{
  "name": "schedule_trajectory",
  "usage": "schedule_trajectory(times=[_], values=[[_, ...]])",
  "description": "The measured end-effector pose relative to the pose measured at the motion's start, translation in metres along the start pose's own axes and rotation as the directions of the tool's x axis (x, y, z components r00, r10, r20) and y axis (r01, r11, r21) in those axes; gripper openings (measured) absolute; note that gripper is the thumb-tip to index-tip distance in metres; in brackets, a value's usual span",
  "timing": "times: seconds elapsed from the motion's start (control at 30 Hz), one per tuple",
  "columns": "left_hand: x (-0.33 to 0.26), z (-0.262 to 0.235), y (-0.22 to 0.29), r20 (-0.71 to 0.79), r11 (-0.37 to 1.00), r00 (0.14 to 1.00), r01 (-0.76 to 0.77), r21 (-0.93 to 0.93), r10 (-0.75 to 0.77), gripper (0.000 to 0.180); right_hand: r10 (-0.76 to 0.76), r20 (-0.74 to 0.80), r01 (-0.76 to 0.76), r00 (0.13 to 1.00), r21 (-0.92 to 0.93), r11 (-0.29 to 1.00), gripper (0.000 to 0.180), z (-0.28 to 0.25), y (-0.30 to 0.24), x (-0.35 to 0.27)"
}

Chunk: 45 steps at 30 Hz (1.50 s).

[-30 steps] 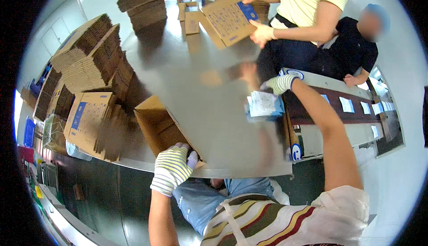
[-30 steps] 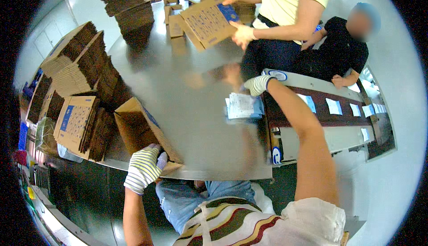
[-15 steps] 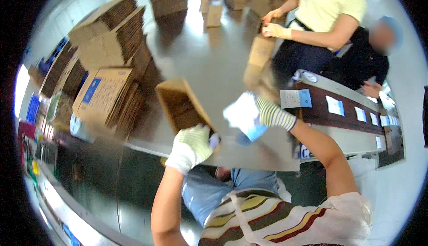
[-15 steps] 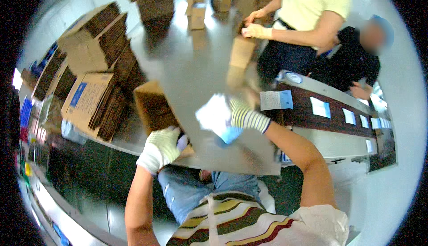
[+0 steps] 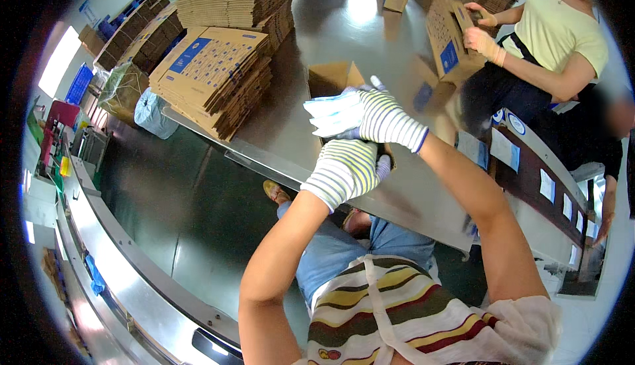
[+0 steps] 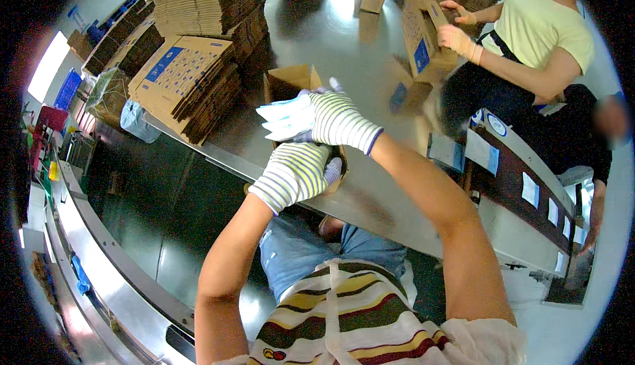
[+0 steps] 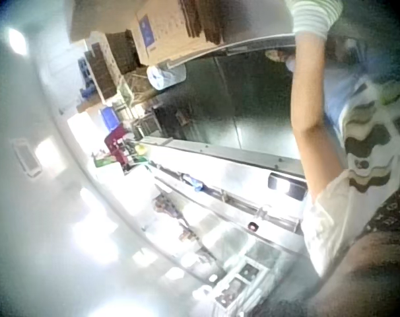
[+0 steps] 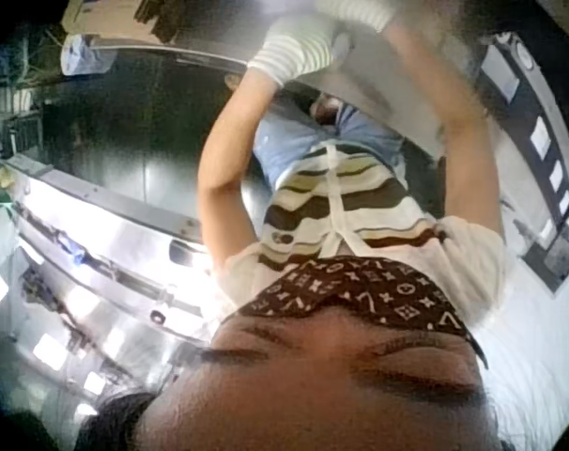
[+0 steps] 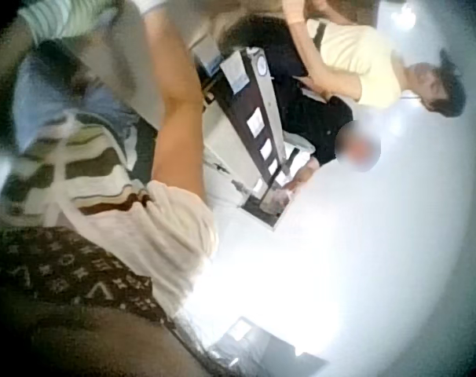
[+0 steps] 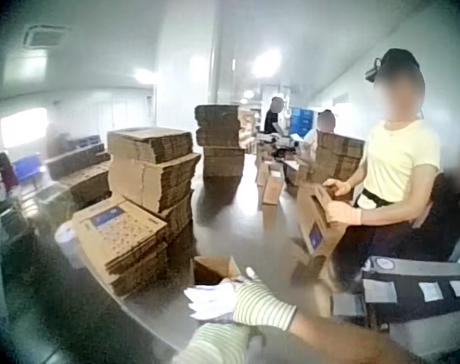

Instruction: The person picks up groups of small blue and white packets and places them into cardboard boxes on a metal table, then folds the flaps of the boxes down.

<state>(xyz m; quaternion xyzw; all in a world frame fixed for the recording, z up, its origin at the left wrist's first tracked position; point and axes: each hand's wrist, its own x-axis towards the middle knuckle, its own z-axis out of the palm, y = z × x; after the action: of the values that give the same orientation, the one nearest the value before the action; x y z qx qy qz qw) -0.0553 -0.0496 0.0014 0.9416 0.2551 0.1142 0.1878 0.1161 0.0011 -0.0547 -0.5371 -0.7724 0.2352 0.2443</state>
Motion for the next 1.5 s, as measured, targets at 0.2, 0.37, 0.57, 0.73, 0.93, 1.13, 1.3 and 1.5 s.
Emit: schedule_trajectory(times=[0.2, 0.37, 0.57, 0.73, 0.93, 1.13, 1.3, 1.5], values=[[0.049, -0.054, -0.017, -0.581, 0.996, 0.813, 0.007, 0.092, 0.048, 0.012, 0.306, 0.14, -0.157, 0.942, -0.621, 0.768, 0.08, -0.027, -0.064, -0.002], [0.095, -0.018, -0.067, 0.024, 0.934, 0.961, 0.261, 0.244, -0.274, 0.027, 0.054, -0.095, -0.094, 0.994, -0.494, 0.864, 0.081, -0.038, -0.07, -0.047], [0.113, 0.028, -0.11, 0.503, 0.935, 0.804, 0.175, 0.308, -0.317, 0.037, -0.221, -0.064, 0.173, 0.973, -0.432, 0.885, 0.043, -0.004, -0.119, -0.107], [0.107, 0.026, -0.108, 0.71, 0.928, 0.694, -0.174, 0.329, -0.121, 0.038, -0.199, -0.138, 0.075, 0.97, -0.611, 0.788, 0.023, 0.03, -0.1, -0.101], [0.084, -0.018, -0.028, 0.419, 0.973, 0.89, 0.096, 0.209, -0.178, 0.035, -0.13, -0.113, 0.039, 0.985, -0.589, 0.807, 0.03, 0.014, -0.086, -0.107], [0.051, 0.01, -0.025, 0.195, 0.871, 0.973, 0.014, 0.491, -0.125, 0.037, -0.321, -0.443, 0.163, 0.837, -0.358, 0.92, 0.038, -0.009, -0.079, -0.144], [0.054, 0.013, -0.026, 0.212, 0.874, 0.971, -0.006, 0.485, -0.111, 0.041, 0.011, -0.378, -0.16, 0.926, -0.366, 0.917, 0.039, -0.056, -0.007, -0.204], [0.046, 0.008, -0.024, 0.204, 0.889, 0.966, 0.048, 0.456, -0.156, 0.038, 0.616, -0.464, -0.77, 0.636, -0.425, 0.476, 0.03, -0.191, 0.105, -0.328]])
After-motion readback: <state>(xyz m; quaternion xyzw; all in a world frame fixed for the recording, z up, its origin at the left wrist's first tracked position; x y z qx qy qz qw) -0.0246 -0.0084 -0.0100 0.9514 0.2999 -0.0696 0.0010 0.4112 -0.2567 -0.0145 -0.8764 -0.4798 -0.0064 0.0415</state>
